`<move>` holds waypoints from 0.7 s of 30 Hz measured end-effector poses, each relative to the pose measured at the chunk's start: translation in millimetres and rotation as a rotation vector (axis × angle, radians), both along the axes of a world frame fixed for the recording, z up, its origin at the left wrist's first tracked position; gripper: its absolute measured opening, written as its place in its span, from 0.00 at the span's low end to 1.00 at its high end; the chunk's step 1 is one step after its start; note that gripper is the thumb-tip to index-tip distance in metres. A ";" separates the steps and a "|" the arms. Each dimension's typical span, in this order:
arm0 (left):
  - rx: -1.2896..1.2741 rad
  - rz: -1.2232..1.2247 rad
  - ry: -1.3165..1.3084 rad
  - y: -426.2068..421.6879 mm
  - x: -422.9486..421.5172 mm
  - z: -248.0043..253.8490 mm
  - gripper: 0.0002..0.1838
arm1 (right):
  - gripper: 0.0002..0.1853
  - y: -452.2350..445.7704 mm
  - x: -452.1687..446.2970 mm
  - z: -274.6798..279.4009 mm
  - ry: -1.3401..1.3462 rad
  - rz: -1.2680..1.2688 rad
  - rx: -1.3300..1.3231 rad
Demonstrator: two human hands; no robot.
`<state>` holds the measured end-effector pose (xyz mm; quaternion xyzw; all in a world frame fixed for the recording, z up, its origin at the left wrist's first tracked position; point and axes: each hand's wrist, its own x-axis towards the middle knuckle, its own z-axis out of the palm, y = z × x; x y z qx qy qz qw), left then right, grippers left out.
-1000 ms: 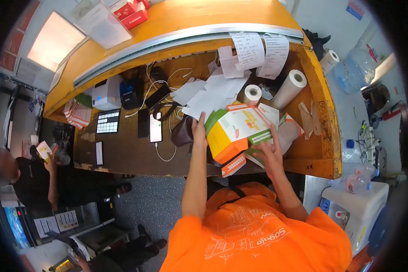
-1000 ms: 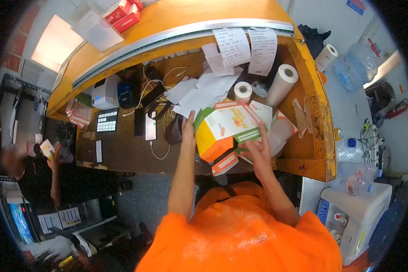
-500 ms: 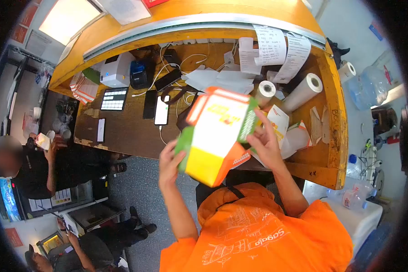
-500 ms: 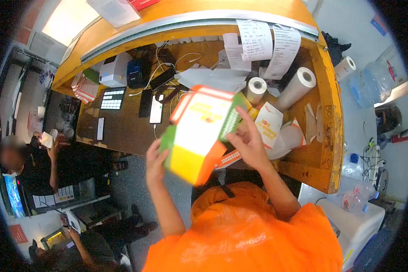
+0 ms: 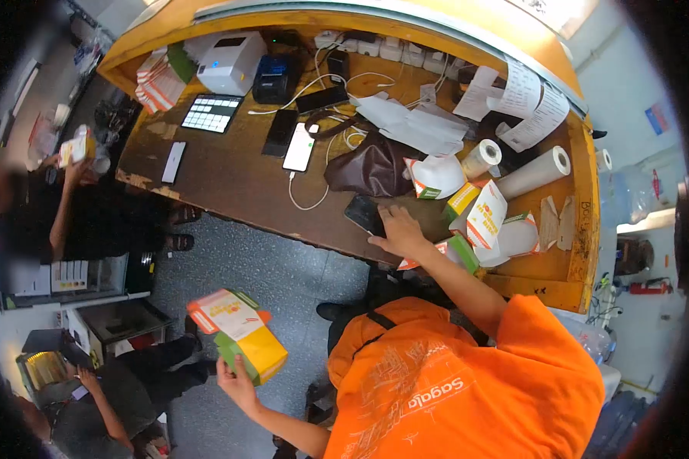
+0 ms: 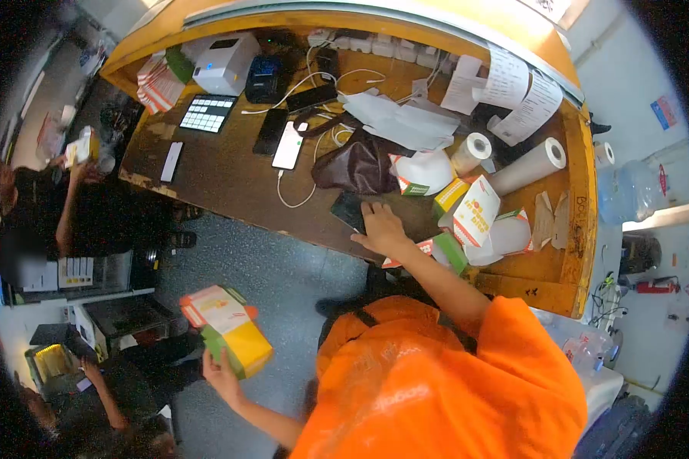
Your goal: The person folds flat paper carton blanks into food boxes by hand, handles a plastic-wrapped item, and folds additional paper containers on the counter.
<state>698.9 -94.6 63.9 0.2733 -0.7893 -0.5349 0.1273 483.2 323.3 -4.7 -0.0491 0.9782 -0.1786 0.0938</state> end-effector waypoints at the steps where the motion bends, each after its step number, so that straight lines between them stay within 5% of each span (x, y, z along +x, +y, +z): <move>1: -0.035 -0.014 -0.053 -3.0 12.1 -13.6 0.17 | 0.40 -5.1 -6.5 -9.9 0.005 0.011 0.013; 3: -0.097 -0.021 -0.186 3.3 25.9 -15.4 0.17 | 0.53 -13.5 -14.5 -30.9 -0.199 0.017 0.239; 6: 0.085 0.019 -0.226 -3.0 56.2 -33.8 0.16 | 0.55 -7.7 -17.6 -53.5 -0.187 -0.007 0.202; 10: 0.073 -0.002 -0.215 -18.6 83.8 -45.3 0.16 | 0.46 17.3 -34.6 -74.8 -0.109 0.059 0.091; 15: 0.177 0.063 -0.186 -49.0 108.2 -60.9 0.17 | 0.27 49.9 -54.4 -79.6 -0.900 -0.315 -1.227; 18: 0.206 0.057 -0.227 -62.3 110.6 -75.3 0.18 | 0.27 41.4 -50.5 -61.4 -0.899 -0.336 -1.396; 20: 0.192 0.062 -0.244 -67.9 110.6 -83.0 0.18 | 0.31 16.3 -53.8 -59.5 -0.851 -0.271 -1.269; 21: 0.095 0.011 -0.193 -65.5 108.4 -84.2 0.17 | 0.31 -9.6 -50.0 -46.6 -0.732 -0.251 -0.999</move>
